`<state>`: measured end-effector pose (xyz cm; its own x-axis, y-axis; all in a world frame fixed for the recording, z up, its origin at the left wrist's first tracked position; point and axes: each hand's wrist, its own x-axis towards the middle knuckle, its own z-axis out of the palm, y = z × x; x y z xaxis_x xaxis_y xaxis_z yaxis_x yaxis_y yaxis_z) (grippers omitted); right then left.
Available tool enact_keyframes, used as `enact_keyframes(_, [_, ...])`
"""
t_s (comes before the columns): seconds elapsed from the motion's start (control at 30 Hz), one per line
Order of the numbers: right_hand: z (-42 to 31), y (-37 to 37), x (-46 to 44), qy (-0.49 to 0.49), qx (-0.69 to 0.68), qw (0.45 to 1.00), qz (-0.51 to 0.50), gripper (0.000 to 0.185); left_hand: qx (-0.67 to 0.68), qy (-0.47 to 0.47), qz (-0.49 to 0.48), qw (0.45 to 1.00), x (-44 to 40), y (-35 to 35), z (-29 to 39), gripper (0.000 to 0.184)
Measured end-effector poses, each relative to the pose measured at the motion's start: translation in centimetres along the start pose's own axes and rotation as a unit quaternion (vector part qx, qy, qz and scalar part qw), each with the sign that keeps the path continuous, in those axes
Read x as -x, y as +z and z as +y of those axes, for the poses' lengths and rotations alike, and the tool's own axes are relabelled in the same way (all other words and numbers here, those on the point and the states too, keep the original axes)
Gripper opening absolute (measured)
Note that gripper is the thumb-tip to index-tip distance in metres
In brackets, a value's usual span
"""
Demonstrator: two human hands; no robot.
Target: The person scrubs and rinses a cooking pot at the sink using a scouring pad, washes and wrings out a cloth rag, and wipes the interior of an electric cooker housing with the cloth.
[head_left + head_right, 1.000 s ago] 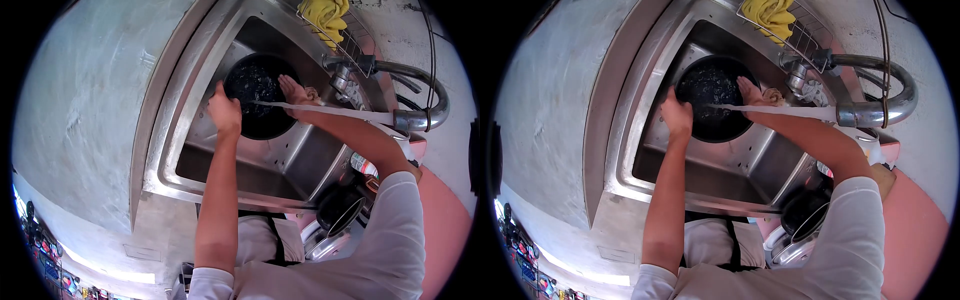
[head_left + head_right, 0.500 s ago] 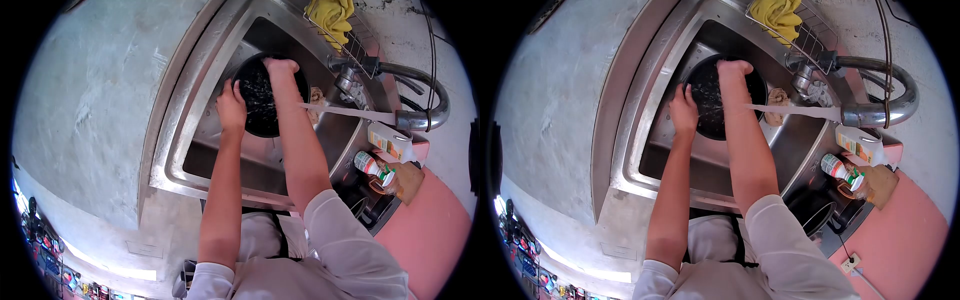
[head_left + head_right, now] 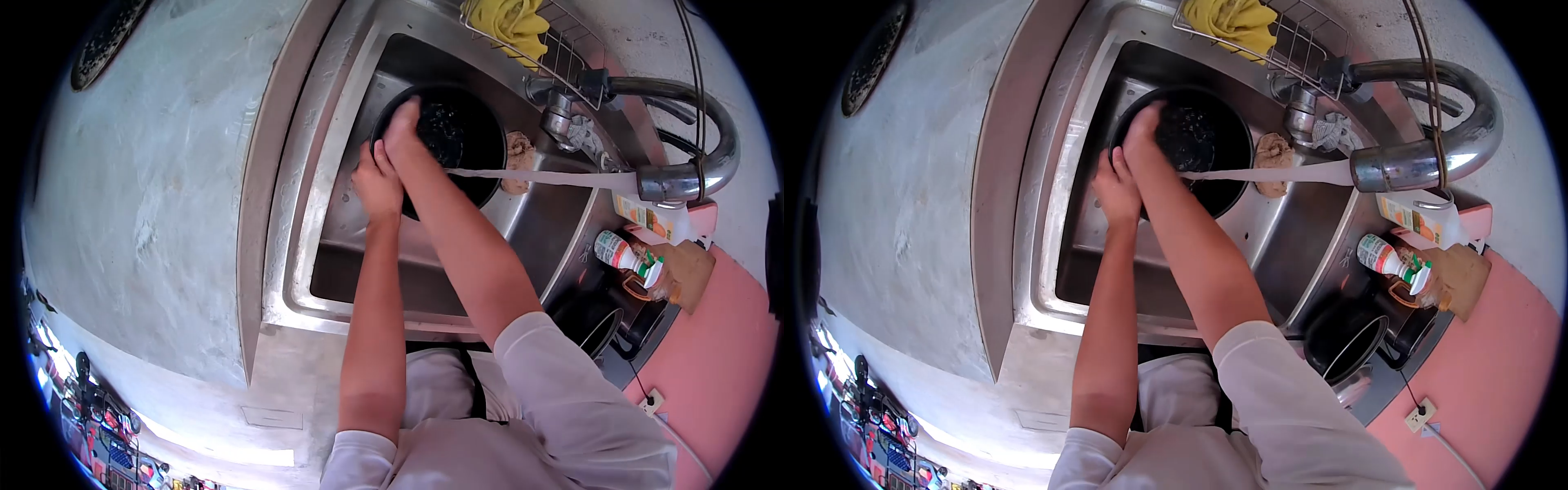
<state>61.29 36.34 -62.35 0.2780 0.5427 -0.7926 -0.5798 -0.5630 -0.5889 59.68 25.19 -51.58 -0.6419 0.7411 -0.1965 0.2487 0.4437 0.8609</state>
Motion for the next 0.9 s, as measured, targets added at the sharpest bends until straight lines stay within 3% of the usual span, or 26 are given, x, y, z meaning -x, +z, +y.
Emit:
enact_keyframes(0.03, [3.0, -3.5, -3.0, -0.077, 0.130, 0.984, -0.094, 0.063, 0.010, -0.013, -0.006, 1.000, -0.1, -0.1, -0.6, 0.033])
enact_keyframes(0.07, [2.6, -4.7, -0.3, -0.038, 0.210, 0.964, -0.161, 0.065, 0.019, -0.028, -0.012, 0.999, 0.0, -0.3, -1.4, 0.033])
enact_keyframes(0.1, [0.0, -4.5, 6.9, 0.087, 0.382, 0.899, -0.196, 0.080, 0.018, -0.026, -0.016, 0.999, 0.0, -0.1, -1.8, 0.033])
enact_keyframes(0.2, [-4.2, -8.2, 11.2, 0.069, 0.599, 0.696, -0.389, 0.065, -0.037, -0.023, 0.015, 0.999, 0.1, 0.3, -1.1, 0.033])
enact_keyframes(0.3, [-7.3, -12.4, 9.0, -0.033, 0.853, 0.367, -0.371, 0.056, -0.084, -0.040, -0.008, 0.996, 0.4, -0.5, 1.4, 0.032])
enact_keyframes(0.33, [-8.8, -12.6, 8.8, -0.064, 0.935, 0.191, -0.292, 0.056, -0.085, -0.039, -0.004, 0.996, 0.4, -0.5, 1.3, 0.032])
enact_keyframes(0.37, [-9.1, -13.2, 7.0, -0.047, 0.970, 0.101, -0.215, 0.062, -0.087, -0.034, -0.007, 0.996, 0.3, -0.5, 1.1, 0.032])
enact_keyframes(0.4, [-8.0, -13.7, 4.4, -0.048, 0.970, 0.106, -0.215, 0.062, -0.090, -0.028, -0.015, 0.995, 0.3, -0.4, 1.0, 0.032])
enact_keyframes(0.47, [-6.1, -14.4, -0.2, -0.427, 0.882, 0.181, -0.075, 0.065, -0.079, -0.027, -0.023, 0.996, 0.3, -0.5, 0.8, 0.032])
enact_keyframes(0.53, [-2.1, -9.6, 2.2, -0.354, 0.853, 0.376, -0.085, 0.072, -0.065, -0.026, -0.027, 0.997, 0.2, -0.4, 0.5, 0.031])
enact_keyframes(0.57, [0.3, -9.3, 1.4, -0.356, 0.851, 0.376, -0.086, 0.072, -0.062, -0.019, -0.027, 0.998, 0.3, -0.4, 0.1, 0.031])
enact_keyframes(0.63, [3.9, -9.9, -0.5, -0.475, 0.850, 0.204, -0.100, 0.075, -0.056, -0.011, -0.026, 0.998, -0.4, -0.2, 0.4, 0.031])
enact_keyframes(0.67, [3.1, -11.4, -0.5, -0.466, 0.856, 0.202, -0.102, 0.075, -0.069, -0.016, -0.038, 0.997, -0.2, -0.4, 0.7, 0.031])
enact_keyframes(0.73, [-1.6, -10.6, 2.5, -0.450, 0.768, 0.438, -0.125, 0.075, -0.087, -0.014, -0.052, 0.995, 0.6, -0.8, 0.7, 0.030])
enact_keyframes(0.77, [0.3, -10.8, -0.1, -0.425, 0.723, 0.545, -0.002, 0.076, -0.081, -0.007, -0.041, 0.996, 0.5, -0.5, 0.5, 0.030])
enact_keyframes(0.8, [0.8, -8.7, -0.9, -0.434, 0.714, 0.549, -0.005, 0.076, -0.077, -0.002, -0.031, 0.997, 0.0, -0.4, 0.6, 0.029])
enact_keyframes(0.87, [2.3, -8.0, -1.0, -0.374, 0.765, 0.511, 0.119, 0.078, -0.084, -0.003, -0.028, 0.996, 0.1, -0.3, 0.1, 0.029])
enact_keyframes(0.9, [2.4, -9.1, -1.7, -0.472, 0.787, 0.398, 0.022, 0.080, -0.090, -0.012, -0.038, 0.995, 0.1, -0.4, 0.4, 0.028])
